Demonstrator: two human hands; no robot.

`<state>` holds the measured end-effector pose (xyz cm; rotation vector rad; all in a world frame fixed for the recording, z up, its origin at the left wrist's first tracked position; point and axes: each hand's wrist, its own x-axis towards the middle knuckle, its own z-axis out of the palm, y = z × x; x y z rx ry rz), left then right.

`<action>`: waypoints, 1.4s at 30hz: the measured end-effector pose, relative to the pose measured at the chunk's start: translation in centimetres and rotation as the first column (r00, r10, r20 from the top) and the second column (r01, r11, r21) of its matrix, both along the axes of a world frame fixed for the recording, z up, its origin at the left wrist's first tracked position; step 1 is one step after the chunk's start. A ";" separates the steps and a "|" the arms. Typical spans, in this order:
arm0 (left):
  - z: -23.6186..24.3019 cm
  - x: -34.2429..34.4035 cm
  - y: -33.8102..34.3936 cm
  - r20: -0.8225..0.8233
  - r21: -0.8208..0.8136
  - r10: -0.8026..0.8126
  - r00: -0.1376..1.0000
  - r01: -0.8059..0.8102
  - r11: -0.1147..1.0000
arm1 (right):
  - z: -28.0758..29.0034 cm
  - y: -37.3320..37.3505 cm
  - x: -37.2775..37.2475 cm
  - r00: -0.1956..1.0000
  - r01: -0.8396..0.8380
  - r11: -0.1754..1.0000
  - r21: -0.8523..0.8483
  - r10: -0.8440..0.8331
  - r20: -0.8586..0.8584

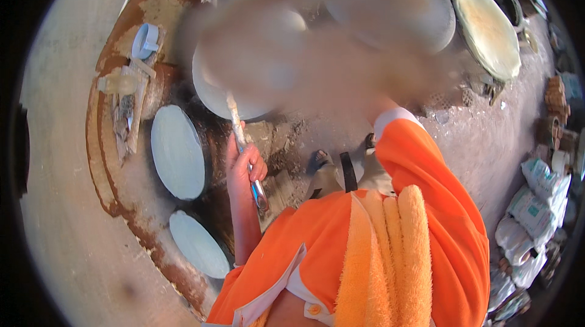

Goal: The person scoops batter from a large bowl and pours it onto hot circular pans. They use a ladle to spread the batter into thin, round crepes. The person flips the crepes with a spatula and removes the cooked ones to a stack.

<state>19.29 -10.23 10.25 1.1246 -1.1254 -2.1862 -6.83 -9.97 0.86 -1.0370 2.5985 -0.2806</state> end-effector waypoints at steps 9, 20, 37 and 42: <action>-0.8 3.1 -5.6 -0.140 0.075 -0.185 0.973 0.196 0.978 | -9.4 7.5 11.8 0.980 0.180 0.756 -0.629 -0.087 0.177; 0.1 6.1 -5.7 -0.236 0.045 -0.148 0.960 0.163 0.986 | -2.7 4.0 14.1 0.842 0.359 0.933 -0.031 -0.310 0.443; -0.8 -3.6 -15.3 0.025 -0.039 -0.252 0.967 0.253 0.967 | -11.0 4.0 5.7 0.902 -0.125 0.766 -0.631 0.353 0.250; -0.8 -2.5 -16.2 0.191 -0.237 -0.165 0.968 0.209 0.949 | -1.1 9.6 8.6 0.758 -0.024 0.817 -0.575 0.390 0.522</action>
